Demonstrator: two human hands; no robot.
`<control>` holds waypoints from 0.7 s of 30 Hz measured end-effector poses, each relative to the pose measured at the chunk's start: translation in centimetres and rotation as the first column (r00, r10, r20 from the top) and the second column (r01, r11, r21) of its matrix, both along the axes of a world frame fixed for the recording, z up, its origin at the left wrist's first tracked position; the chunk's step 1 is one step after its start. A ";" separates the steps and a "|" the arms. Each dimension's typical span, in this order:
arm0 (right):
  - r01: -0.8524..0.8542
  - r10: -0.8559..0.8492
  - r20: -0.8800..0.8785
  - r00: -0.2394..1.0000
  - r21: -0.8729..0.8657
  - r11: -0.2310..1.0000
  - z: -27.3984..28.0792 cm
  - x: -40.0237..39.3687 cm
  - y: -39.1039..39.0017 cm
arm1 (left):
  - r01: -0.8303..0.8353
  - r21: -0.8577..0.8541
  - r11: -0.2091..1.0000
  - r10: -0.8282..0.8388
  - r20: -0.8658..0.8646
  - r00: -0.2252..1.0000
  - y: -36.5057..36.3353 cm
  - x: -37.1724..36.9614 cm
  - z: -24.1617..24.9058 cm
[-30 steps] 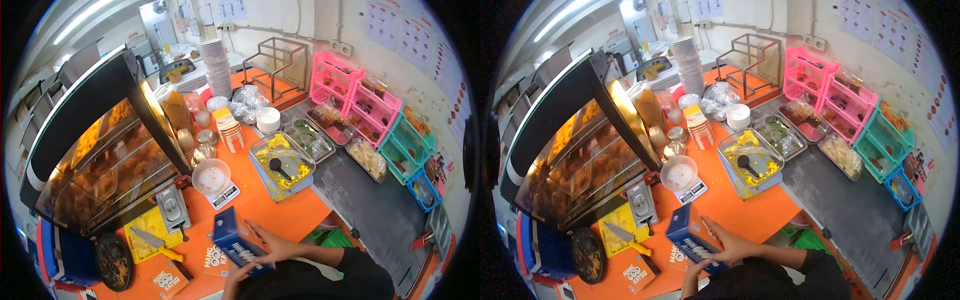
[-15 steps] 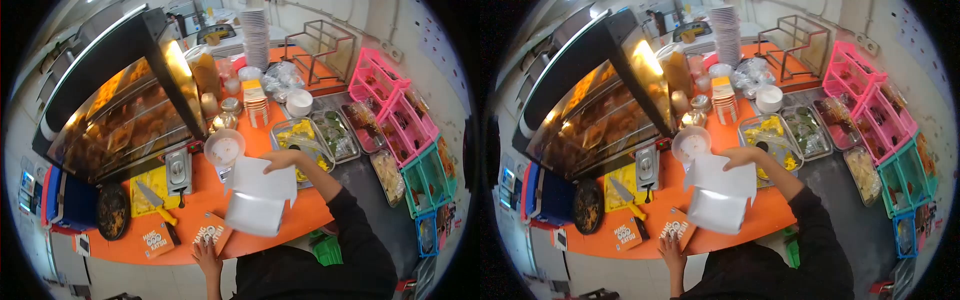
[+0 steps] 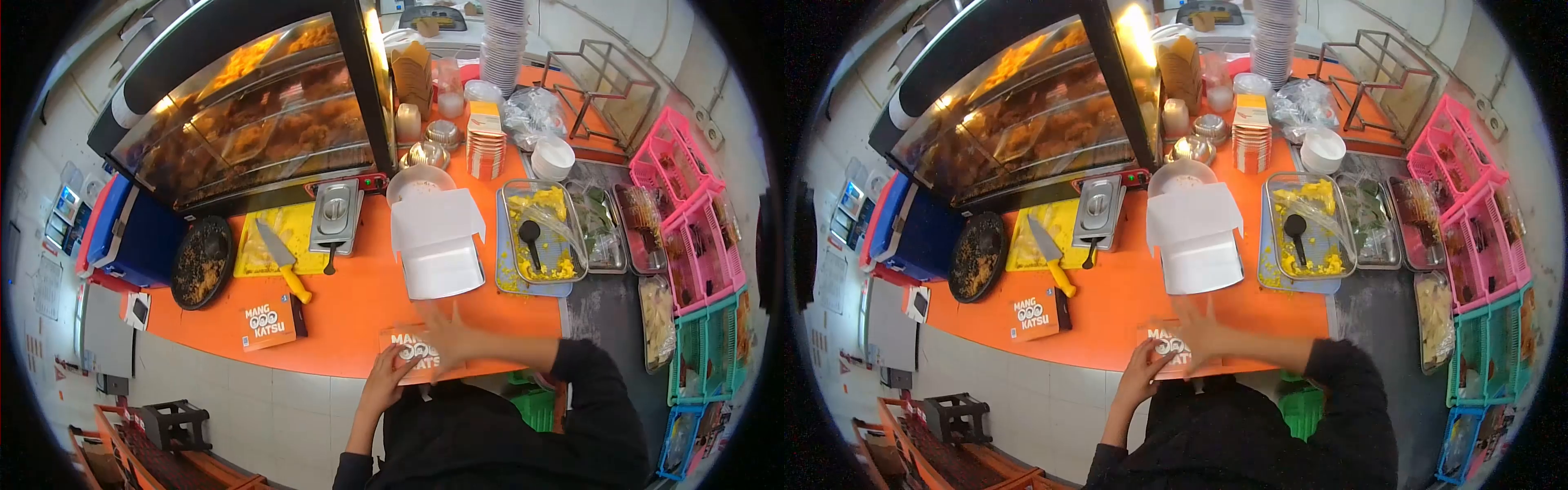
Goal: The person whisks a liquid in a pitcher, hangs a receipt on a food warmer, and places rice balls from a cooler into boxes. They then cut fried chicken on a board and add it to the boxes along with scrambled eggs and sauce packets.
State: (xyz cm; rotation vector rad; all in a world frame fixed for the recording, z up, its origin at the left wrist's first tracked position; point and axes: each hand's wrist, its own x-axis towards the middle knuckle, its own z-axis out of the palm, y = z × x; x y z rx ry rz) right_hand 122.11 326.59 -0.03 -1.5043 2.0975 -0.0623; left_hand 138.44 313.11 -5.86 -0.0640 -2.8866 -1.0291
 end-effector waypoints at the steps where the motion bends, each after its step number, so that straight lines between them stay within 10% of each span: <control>1: -0.009 0.004 0.068 0.998 0.070 0.998 -1.5 1.8 0.4 | 0.034 -0.036 0.999 -0.035 -0.028 0.999 -0.2 0.2 0.2; 6: 0.216 -0.214 0.032 0.976 -0.095 0.972 -2.7 4.4 0.3 | -0.565 0.228 0.793 0.609 -0.266 0.748 2.0 3.6 -3.6; 8: 0.431 -0.004 0.715 0.700 -0.417 0.800 -3.0 5.0 0.8 | -0.320 0.889 0.326 0.539 0.103 0.836 2.8 4.4 -4.5; 10: 0.462 0.066 0.777 0.627 -0.438 0.771 -3.2 4.6 2.2 | -0.422 0.898 -0.127 0.251 0.441 0.862 1.3 6.0 -8.6; 11: 0.628 -0.069 0.998 0.010 0.048 0.777 -4.5 2.2 4.0 | -0.435 0.863 -0.258 0.132 0.477 0.869 0.5 6.1 -9.1; 12: 0.455 -0.188 0.774 -0.604 0.529 0.716 -5.7 0.0 5.1 | -0.405 0.848 -0.342 0.058 0.449 0.892 -0.1 5.7 -9.8; 13: 0.504 0.039 0.712 -0.701 0.456 0.734 -4.2 -0.5 5.0 | -0.363 0.835 -0.413 0.028 0.410 0.912 0.0 5.1 -10.5; 15: 0.671 -0.147 0.961 -0.234 0.269 0.690 -5.6 -1.3 4.0 | -0.262 0.812 -0.521 0.039 0.329 0.943 1.3 3.9 -12.2; 17: 0.717 -0.218 0.975 -0.055 0.190 0.671 -1.0 -3.3 4.0 | -0.276 0.834 -0.479 0.016 0.322 0.946 1.4 3.6 -12.2; 18: 0.725 -0.561 0.804 0.197 0.266 0.635 5.2 -4.7 3.8 | -0.345 0.869 -0.355 -0.025 0.360 0.933 0.7 3.9 -11.3; 21: 0.428 -0.348 0.436 0.830 -0.100 0.898 -0.1 -11.3 7.6 | -0.482 0.803 0.350 0.061 0.494 0.867 -4.0 6.2 -4.9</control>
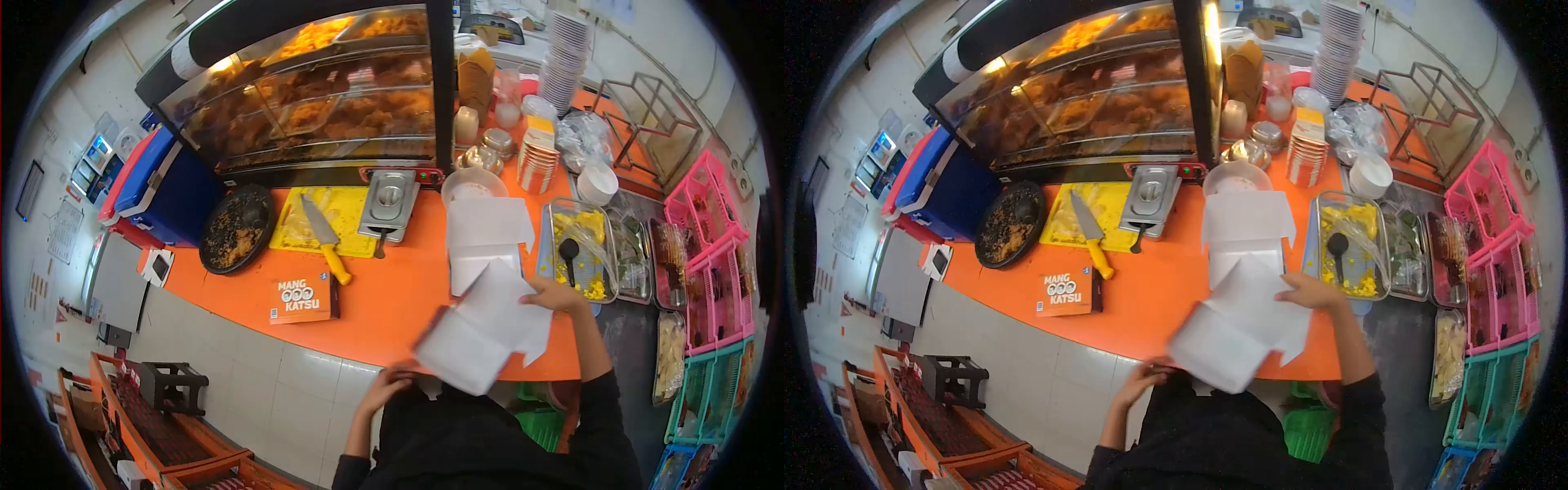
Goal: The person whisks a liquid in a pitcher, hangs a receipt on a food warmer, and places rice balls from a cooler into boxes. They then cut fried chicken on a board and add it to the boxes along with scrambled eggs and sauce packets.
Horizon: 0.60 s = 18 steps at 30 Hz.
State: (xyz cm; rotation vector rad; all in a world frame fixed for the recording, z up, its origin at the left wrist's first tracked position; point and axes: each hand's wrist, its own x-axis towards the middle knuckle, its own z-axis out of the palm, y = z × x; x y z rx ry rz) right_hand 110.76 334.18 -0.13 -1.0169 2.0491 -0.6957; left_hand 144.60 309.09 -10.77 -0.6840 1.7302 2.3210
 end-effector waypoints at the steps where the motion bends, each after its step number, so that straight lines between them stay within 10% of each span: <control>1: -0.003 0.003 0.003 1.000 -0.002 1.000 1.0 0.3 -1.0 | -0.172 -0.381 0.909 0.231 0.115 0.966 -2.0 1.3 1.8; 2: 0.029 -0.010 -0.137 0.991 0.143 0.989 2.8 0.8 -2.1 | -0.400 -0.632 0.663 0.434 -0.111 0.894 -5.0 2.4 1.0; 4: 0.169 -0.061 -0.339 0.939 0.300 0.939 3.1 0.7 -3.8 | -0.779 -0.566 0.270 0.727 -0.411 0.550 -10.7 2.7 3.6; 6: 0.220 -0.056 -0.533 0.844 0.248 0.943 6.2 3.6 -5.7 | -0.775 -0.632 -0.004 0.740 -0.523 0.423 -17.1 2.4 3.6; 8: 0.291 -0.085 -0.925 0.371 0.029 0.956 7.2 7.8 -8.8 | -0.739 -0.664 0.114 0.713 -0.463 0.527 -21.8 2.7 1.9; 10: 0.202 -0.094 -0.839 0.536 0.019 0.979 4.6 11.3 -13.8 | -0.637 -0.693 0.338 0.576 -0.383 0.722 -26.5 3.3 -1.7; 11: 0.069 -0.167 -0.492 0.855 -0.211 0.975 4.6 13.8 -18.1 | -0.637 -0.690 0.343 0.569 -0.387 0.726 -27.2 3.8 -2.1; 12: -0.168 -0.082 -0.516 0.853 -0.418 0.893 -2.7 15.6 -21.6 | -0.637 -0.553 0.537 0.545 -0.349 0.763 -27.4 4.0 -2.3; 13: -0.265 0.141 -0.465 0.874 -0.213 0.940 3.0 19.4 -26.8 | -0.596 -0.387 0.704 0.507 -0.315 0.803 -27.3 4.3 -2.4; 18: -0.354 0.327 -0.475 0.817 0.035 0.935 -4.6 24.1 -40.1 | -0.517 -0.465 0.719 0.458 -0.243 0.855 -25.1 6.5 0.2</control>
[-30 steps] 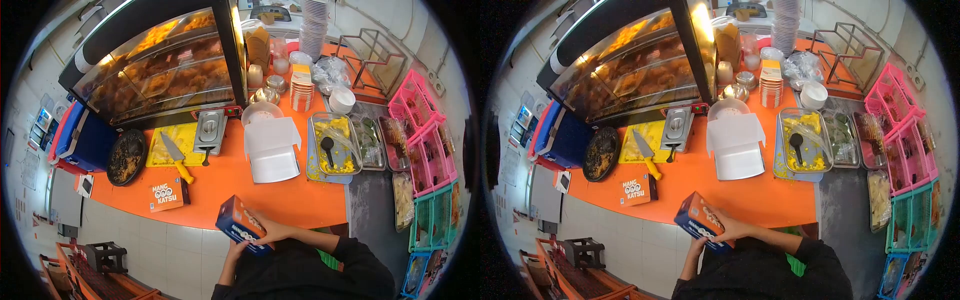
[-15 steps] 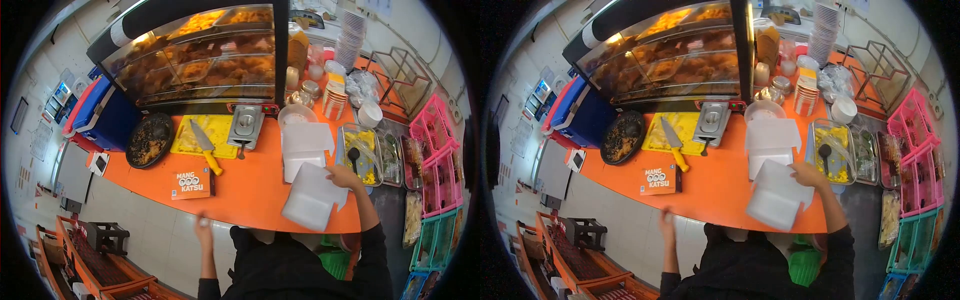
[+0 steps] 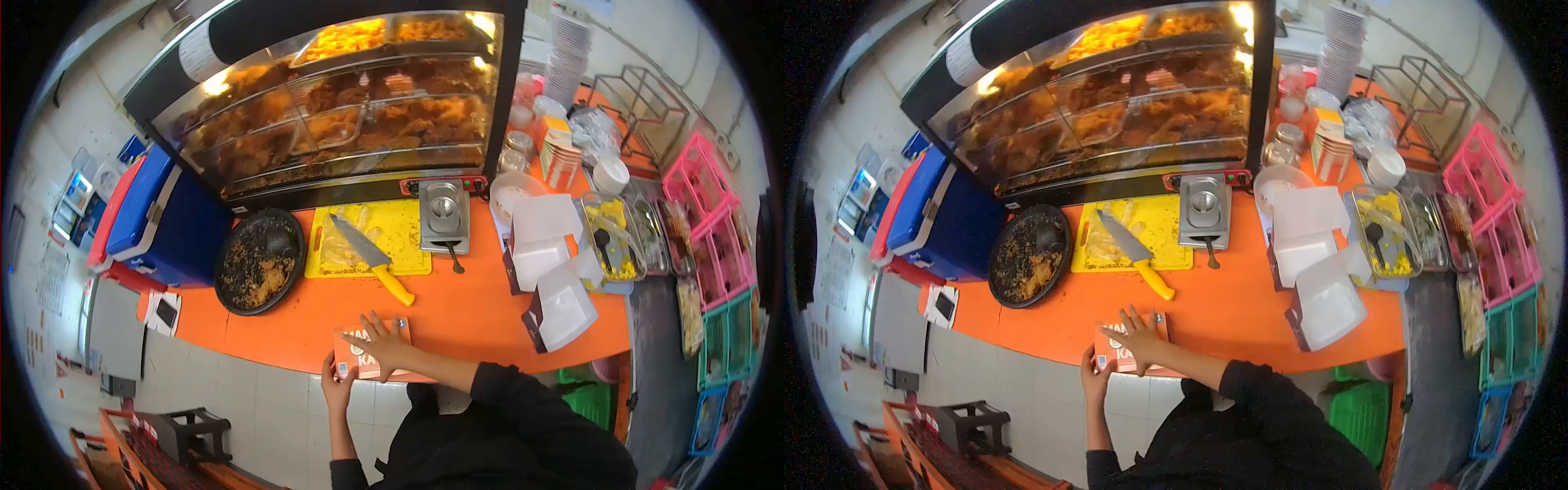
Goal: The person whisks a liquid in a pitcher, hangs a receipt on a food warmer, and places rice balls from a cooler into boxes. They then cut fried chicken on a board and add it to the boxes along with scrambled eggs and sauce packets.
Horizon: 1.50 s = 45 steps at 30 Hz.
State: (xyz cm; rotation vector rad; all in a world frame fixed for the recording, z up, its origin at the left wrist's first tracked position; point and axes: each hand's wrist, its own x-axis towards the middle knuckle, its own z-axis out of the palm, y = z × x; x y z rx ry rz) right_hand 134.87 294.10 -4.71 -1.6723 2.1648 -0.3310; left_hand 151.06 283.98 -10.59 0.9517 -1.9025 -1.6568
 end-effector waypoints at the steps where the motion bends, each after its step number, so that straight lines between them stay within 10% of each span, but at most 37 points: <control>1: -0.028 0.026 0.020 0.999 0.108 0.994 -0.6 0.5 -0.5 | 0.012 -0.007 1.000 -0.012 0.001 1.000 0.2 0.8 -0.1; 3: -0.023 0.017 0.051 0.999 0.119 0.993 0.9 1.0 0.9 | -0.124 0.035 0.992 0.129 -0.204 0.970 2.1 2.1 1.1; 5: 0.070 -0.082 0.451 0.889 0.045 0.997 3.7 1.4 3.7 | -0.251 0.104 0.962 0.272 -0.414 0.869 3.6 2.6 0.5; 7: 0.127 -0.037 0.669 0.742 -0.086 0.988 3.6 2.8 6.9 | 0.219 0.219 0.951 -0.127 -0.367 0.921 6.0 4.4 -1.0; 10: 0.190 -0.032 0.998 -0.053 0.042 0.981 1.2 0.0 13.2 | 0.463 0.633 0.621 -0.268 -0.384 0.884 7.1 3.9 -2.2; 11: 0.179 -0.165 0.777 -0.607 0.337 0.924 0.5 -3.1 16.2 | 0.450 0.744 0.494 -0.191 -0.412 0.891 7.7 3.5 -3.1; 12: 0.275 -0.067 0.695 -0.716 0.369 0.888 2.0 -4.0 17.4 | 0.433 0.818 0.378 -0.093 -0.432 0.897 8.4 2.8 -4.2; 14: 0.519 -0.233 0.954 -0.190 0.299 0.801 3.1 -4.6 17.6 | 0.431 0.880 0.201 0.133 -0.460 0.878 10.8 1.9 -6.5; 15: 0.508 -0.232 0.956 -0.180 0.292 0.810 3.9 -5.8 18.0 | 0.432 0.891 0.138 0.207 -0.453 0.867 11.8 1.3 -7.5; 17: 0.408 -0.278 0.913 0.299 0.141 0.902 6.0 -9.3 19.2 | 0.431 0.899 0.073 0.239 -0.435 0.868 13.2 0.8 -8.3; 19: 0.389 -0.339 0.583 0.738 0.044 0.920 8.9 -12.7 20.2 | 0.462 0.861 0.212 -0.258 -0.406 0.877 13.3 0.5 -5.2; 22: 0.340 -0.337 0.074 0.939 -0.029 0.940 6.9 -15.3 20.0 | 0.428 0.784 0.449 -0.596 -0.093 0.797 14.1 2.4 1.3; 27: 0.518 -0.505 -0.297 0.810 -0.039 0.854 8.0 -15.9 17.4 | 0.387 0.750 0.537 -0.399 -0.178 0.900 12.4 7.4 3.0; 33: 0.503 -0.668 -0.392 0.633 -0.448 0.739 7.9 -11.2 15.5 | 0.197 0.653 0.731 -0.208 -0.062 0.976 5.7 15.5 3.9; 38: 0.523 -0.852 -0.104 0.512 -0.750 0.405 8.2 0.3 1.9 | 0.018 0.502 0.865 -0.005 -0.027 1.000 -3.7 26.5 2.6; 40: 0.547 -0.683 0.136 0.717 -0.718 0.431 8.5 5.7 -7.5 | -0.076 0.402 0.912 0.078 0.011 0.997 -8.0 30.8 2.6; 45: 0.030 -0.051 -0.002 0.999 -0.783 0.621 17.6 19.6 -33.2 | -0.101 0.328 0.939 0.122 -0.042 0.992 -21.0 37.1 2.3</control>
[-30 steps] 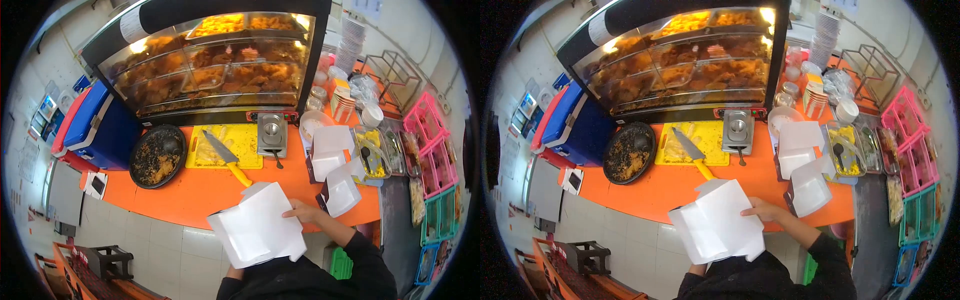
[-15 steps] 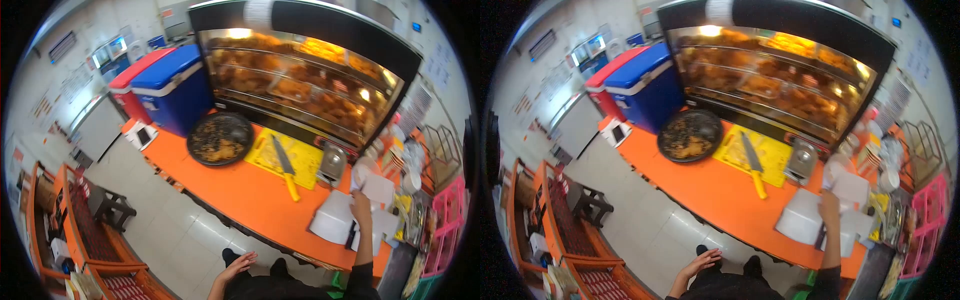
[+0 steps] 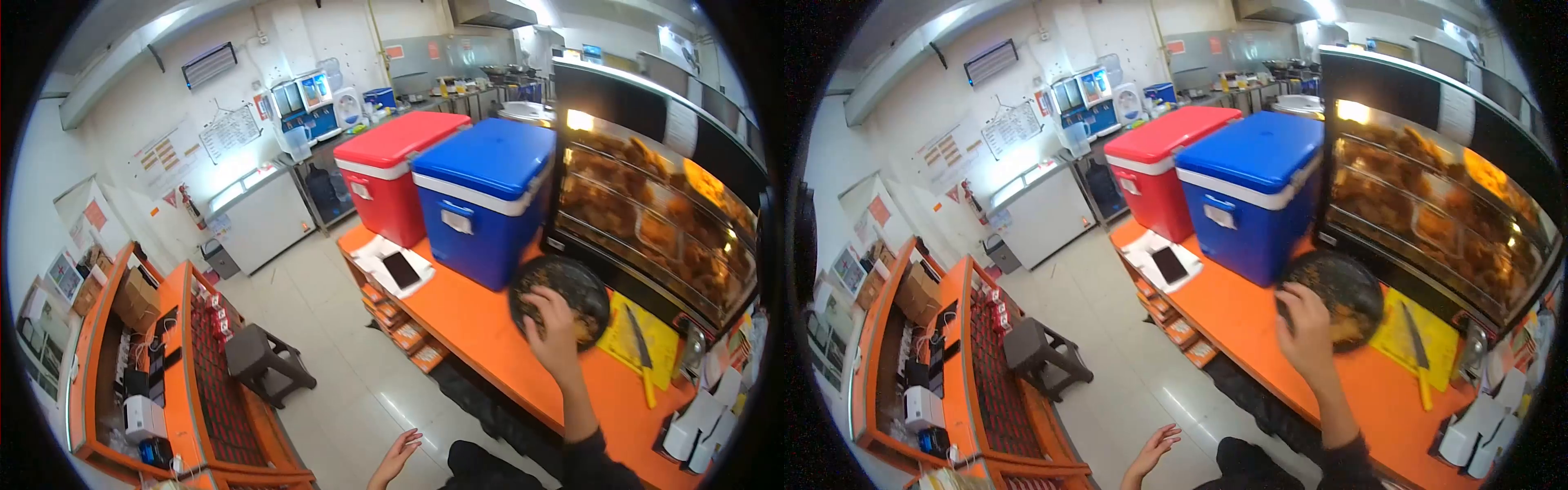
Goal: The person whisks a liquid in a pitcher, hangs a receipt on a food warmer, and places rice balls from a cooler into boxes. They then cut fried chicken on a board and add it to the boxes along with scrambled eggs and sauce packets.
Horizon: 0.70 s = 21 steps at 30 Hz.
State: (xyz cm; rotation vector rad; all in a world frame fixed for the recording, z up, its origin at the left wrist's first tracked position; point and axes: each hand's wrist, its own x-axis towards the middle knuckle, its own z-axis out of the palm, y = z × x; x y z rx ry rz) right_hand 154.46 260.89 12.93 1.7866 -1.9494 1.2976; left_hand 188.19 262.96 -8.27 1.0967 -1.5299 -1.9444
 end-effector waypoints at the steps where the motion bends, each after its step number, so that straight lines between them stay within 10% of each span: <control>1: -0.109 0.106 -0.104 0.989 -0.019 0.994 1.7 1.7 -5.0 | -0.006 -0.010 1.000 0.006 -0.017 1.000 -3.2 0.7 -0.1; 6: -0.341 0.337 -0.483 0.808 0.083 0.936 5.4 7.0 -37.9 | -0.047 -0.115 0.992 0.036 -0.089 0.995 -19.3 4.5 -4.2; 12: -0.111 0.282 -0.405 0.870 0.396 0.912 7.5 7.9 -74.1 | -0.342 -0.175 0.923 0.364 0.117 0.924 -36.1 10.4 -1.0; 21: -0.248 0.656 -0.164 0.737 0.837 0.488 9.8 6.0 -86.0 | -0.310 -0.014 0.951 0.309 0.091 0.947 -60.2 15.2 0.1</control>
